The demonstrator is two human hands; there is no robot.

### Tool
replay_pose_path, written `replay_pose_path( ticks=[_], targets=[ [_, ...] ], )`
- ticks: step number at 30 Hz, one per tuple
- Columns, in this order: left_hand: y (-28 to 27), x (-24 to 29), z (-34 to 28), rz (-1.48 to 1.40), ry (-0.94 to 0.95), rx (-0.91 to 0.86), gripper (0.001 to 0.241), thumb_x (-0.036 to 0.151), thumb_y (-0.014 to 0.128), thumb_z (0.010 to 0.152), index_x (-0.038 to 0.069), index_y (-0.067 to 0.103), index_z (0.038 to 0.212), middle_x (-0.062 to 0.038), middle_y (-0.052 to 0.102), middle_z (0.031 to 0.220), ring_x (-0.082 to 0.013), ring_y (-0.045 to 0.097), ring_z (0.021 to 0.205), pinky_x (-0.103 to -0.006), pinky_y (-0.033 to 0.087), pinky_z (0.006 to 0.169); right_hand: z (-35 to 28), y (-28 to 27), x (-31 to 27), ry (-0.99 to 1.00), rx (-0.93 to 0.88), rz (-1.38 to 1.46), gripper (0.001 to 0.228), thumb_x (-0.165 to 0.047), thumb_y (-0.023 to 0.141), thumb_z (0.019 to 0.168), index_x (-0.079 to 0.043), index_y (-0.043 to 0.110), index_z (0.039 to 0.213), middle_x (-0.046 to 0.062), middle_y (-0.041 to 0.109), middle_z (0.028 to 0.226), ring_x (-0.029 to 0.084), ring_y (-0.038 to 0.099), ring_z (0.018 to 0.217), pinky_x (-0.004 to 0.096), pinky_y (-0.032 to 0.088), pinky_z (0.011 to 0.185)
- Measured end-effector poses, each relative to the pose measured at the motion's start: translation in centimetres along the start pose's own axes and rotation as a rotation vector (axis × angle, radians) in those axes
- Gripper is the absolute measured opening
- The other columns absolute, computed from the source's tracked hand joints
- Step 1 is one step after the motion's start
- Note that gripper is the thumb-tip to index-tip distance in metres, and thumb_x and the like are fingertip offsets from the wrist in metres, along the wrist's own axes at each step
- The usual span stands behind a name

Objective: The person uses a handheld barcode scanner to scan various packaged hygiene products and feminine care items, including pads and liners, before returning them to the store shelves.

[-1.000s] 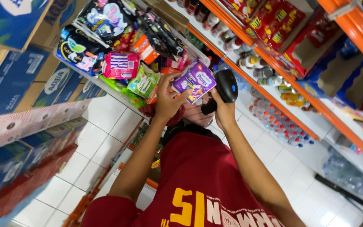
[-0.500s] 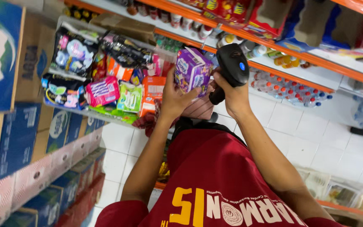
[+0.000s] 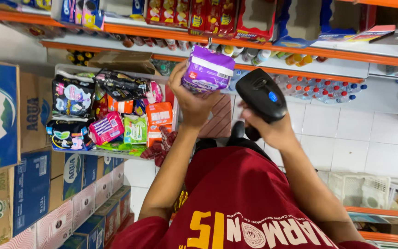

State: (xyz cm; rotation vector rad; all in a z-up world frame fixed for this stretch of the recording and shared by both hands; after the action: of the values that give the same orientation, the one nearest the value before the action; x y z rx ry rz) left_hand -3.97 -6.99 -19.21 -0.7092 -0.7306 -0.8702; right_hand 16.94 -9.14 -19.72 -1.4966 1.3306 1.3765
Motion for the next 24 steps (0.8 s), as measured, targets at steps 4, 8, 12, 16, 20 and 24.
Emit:
replay_pose_path(
  ticks=[4, 8, 12, 16, 20, 24],
  targets=[
    [2.4, 2.9, -0.1, -0.019, 0.123, -0.016, 0.098, 0.019, 0.1, 0.071, 0.008, 0.032, 0.14, -0.017, 0.042, 0.145, -0.0342, 0.047, 0.134, -0.0432, 0.042, 0.118, 1.1, -1.7, -2.6, -0.174, 0.22, -0.092, 0.057, 0.002, 0.077, 0.089, -0.002, 0.053, 0.14, 0.008, 0.065, 0.115, 0.015, 0.066, 0.092, 0.029, 0.056, 0.076],
    [5.1, 5.6, -1.3, -0.112, 0.137, -0.127, 0.096, 0.019, 0.097, 0.076, 0.009, 0.027, 0.14, -0.02, 0.035, 0.156, -0.0378, 0.044, 0.142, -0.0454, 0.04, 0.124, 2.3, -3.2, -6.0, -0.433, 0.116, -0.065, 0.049, 0.003, 0.079, 0.095, 0.0, 0.057, 0.138, 0.01, 0.067, 0.134, 0.016, 0.067, 0.124, 0.034, 0.057, 0.107],
    [6.6, 6.9, -0.7, -0.342, 0.045, -0.291, 0.093, 0.03, 0.097, 0.083, 0.013, 0.025, 0.138, -0.025, 0.023, 0.164, -0.0371, 0.048, 0.144, -0.041, 0.051, 0.12, 2.6, -5.8, -5.5, -0.386, 0.179, -0.169, 0.041, 0.004, 0.079, 0.097, 0.0, 0.062, 0.134, 0.011, 0.071, 0.124, 0.014, 0.066, 0.111, 0.032, 0.057, 0.098],
    [6.1, 7.2, 0.3, -0.047, 0.035, -0.351, 0.073, 0.025, 0.079, 0.096, 0.004, 0.037, 0.151, -0.022, 0.047, 0.154, -0.0377, 0.051, 0.141, -0.0449, 0.039, 0.121, 3.4, -6.6, -4.6, -0.313, 0.096, -0.073, 0.035, -0.002, 0.071, 0.102, 0.0, 0.061, 0.136, 0.008, 0.073, 0.124, 0.013, 0.067, 0.108, 0.031, 0.057, 0.096],
    [7.4, 5.4, 0.3, -0.058, -0.145, -0.368, 0.033, 0.024, 0.068, 0.105, 0.005, 0.064, 0.132, -0.012, 0.064, 0.137, -0.0268, 0.063, 0.13, -0.0391, 0.047, 0.115, 2.8, -5.5, -6.9, -0.483, -0.087, -0.104, 0.041, 0.001, 0.072, 0.104, -0.001, 0.058, 0.143, 0.008, 0.068, 0.136, 0.012, 0.061, 0.115, 0.031, 0.053, 0.105],
    [8.8, 3.1, 0.0, -0.217, -0.358, -0.353, 0.029, 0.024, 0.064, 0.107, 0.004, 0.068, 0.127, -0.01, 0.07, 0.125, -0.0213, 0.067, 0.119, -0.0339, 0.05, 0.108, 2.7, -6.5, -5.7, -0.249, -0.119, -0.035, 0.063, -0.003, 0.084, 0.082, -0.006, 0.054, 0.137, 0.002, 0.066, 0.131, 0.008, 0.062, 0.09, 0.028, 0.054, 0.069]
  ],
)
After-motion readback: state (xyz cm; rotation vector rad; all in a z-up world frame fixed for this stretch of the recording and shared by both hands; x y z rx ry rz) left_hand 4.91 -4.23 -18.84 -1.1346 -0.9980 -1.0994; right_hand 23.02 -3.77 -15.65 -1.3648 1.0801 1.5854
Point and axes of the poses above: each hand's wrist, its own z-axis towards the middle knuckle, its own y-axis out of the palm, x = y × z, the point moved 9 cm from there along z, towards the middle knuckle
